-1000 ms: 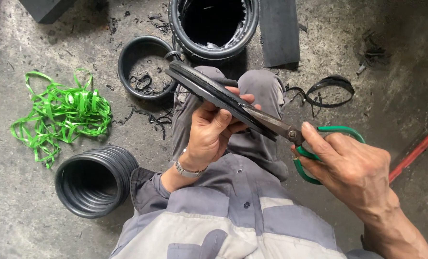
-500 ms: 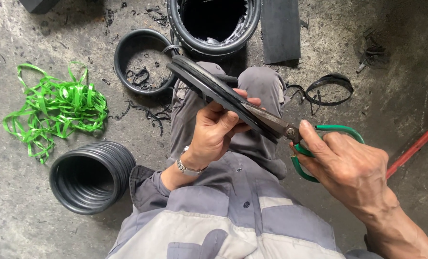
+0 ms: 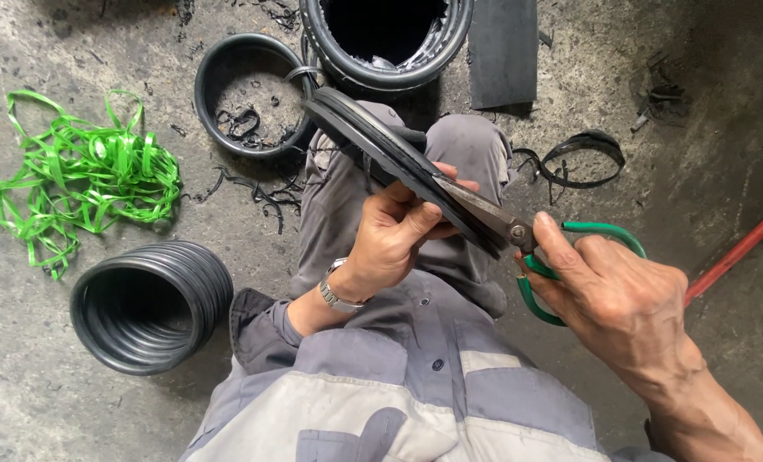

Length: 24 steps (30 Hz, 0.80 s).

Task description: The person sits on the workshop floor and uses green-handled scissors to trim excess rubber from a black rubber ring, rotating the ring and cutting along its edge while discarding trimmed scraps onto the floor.

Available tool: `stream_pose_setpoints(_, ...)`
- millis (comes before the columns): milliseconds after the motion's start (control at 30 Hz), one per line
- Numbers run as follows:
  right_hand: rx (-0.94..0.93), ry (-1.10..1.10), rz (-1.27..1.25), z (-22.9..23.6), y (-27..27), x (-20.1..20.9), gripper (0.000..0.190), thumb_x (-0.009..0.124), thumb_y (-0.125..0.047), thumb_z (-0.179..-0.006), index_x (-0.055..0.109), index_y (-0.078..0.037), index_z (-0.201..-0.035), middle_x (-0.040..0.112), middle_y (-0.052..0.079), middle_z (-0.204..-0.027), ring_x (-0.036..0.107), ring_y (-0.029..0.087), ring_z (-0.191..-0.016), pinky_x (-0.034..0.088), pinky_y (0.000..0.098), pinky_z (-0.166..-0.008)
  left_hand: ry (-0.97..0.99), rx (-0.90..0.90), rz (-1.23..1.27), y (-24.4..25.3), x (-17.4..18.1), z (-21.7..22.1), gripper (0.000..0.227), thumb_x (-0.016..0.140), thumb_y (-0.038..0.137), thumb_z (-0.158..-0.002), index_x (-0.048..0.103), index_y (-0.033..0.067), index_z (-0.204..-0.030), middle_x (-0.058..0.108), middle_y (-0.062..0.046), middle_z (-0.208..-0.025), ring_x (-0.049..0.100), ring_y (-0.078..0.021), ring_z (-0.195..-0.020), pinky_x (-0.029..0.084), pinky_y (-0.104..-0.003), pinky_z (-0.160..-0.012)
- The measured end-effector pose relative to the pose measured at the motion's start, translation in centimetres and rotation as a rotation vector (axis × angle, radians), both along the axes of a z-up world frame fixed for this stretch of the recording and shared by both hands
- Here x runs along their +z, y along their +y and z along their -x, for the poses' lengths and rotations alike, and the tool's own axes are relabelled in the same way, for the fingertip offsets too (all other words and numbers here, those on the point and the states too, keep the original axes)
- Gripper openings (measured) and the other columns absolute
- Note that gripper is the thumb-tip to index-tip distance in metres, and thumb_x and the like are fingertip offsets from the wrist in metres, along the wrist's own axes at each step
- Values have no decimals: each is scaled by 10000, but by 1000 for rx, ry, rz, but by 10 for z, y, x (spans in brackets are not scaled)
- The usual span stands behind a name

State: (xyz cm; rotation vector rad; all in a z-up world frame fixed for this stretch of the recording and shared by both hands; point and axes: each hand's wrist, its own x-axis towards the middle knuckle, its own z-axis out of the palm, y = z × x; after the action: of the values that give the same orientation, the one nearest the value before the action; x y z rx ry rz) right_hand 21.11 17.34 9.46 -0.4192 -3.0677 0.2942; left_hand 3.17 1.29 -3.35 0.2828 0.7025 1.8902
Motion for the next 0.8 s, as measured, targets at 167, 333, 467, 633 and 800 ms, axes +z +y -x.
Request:
stream_pose_setpoints(167, 1, -12, -8, 3, 0, 1, 684, 890, -242, -720, 683, -102, -1356, 508, 35, -685, 544, 188, -562, 402, 362, -484, 10, -24, 7, -1, -2, -3, 376, 607, 112, -1111, 516, -8, -1455, 651, -207, -1394, 659, -279, -1289, 590, -411, -1100)
stream_pose_setpoints(333, 5, -43, -2, 5, 1, 2, 712, 888, -244, -712, 674, -103, -1377, 519, 34, -694, 550, 188, -568, 406, 356, -481, 15, -58, 20, -1, -4, -5, 403, 617, 103, -1098, 510, 12, -1476, 651, -147, -1401, 651, -235, -1304, 583, -392, -1119)
stream_pose_setpoints(467, 16, -41, -14, 9, 1, 3, 705, 884, -246, -724, 669, -105, -1380, 526, 33, -709, 555, 187, -576, 408, 352, -485, 29, -50, 60, -2, -17, -10, 410, 635, 93, -1101, 535, -5, -1487, 666, -113, -1338, 662, -198, -1225, 597, -389, -1068)
stream_pose_setpoints(633, 28, -63, -42, 15, 2, 5, 682, 876, -269, -745, 679, -109, -1378, 513, 25, -699, 547, 182, -572, 393, 351, -478, 29, -77, 59, -2, -20, -12, 392, 647, 109, -1087, 559, -15, -1448, 693, -96, -1307, 682, -180, -1187, 601, -363, -1046)
stream_pose_setpoints(800, 35, -92, -68, 21, 0, 8, 664, 872, -280, -747, 689, -110, -1363, 495, 21, -687, 542, 177, -572, 390, 351, -476, 42, -67, 59, -2, -36, -21, 314, 649, 98, -1084, 595, -24, -1368, 698, -94, -1269, 685, -184, -1162, 612, -359, -1026)
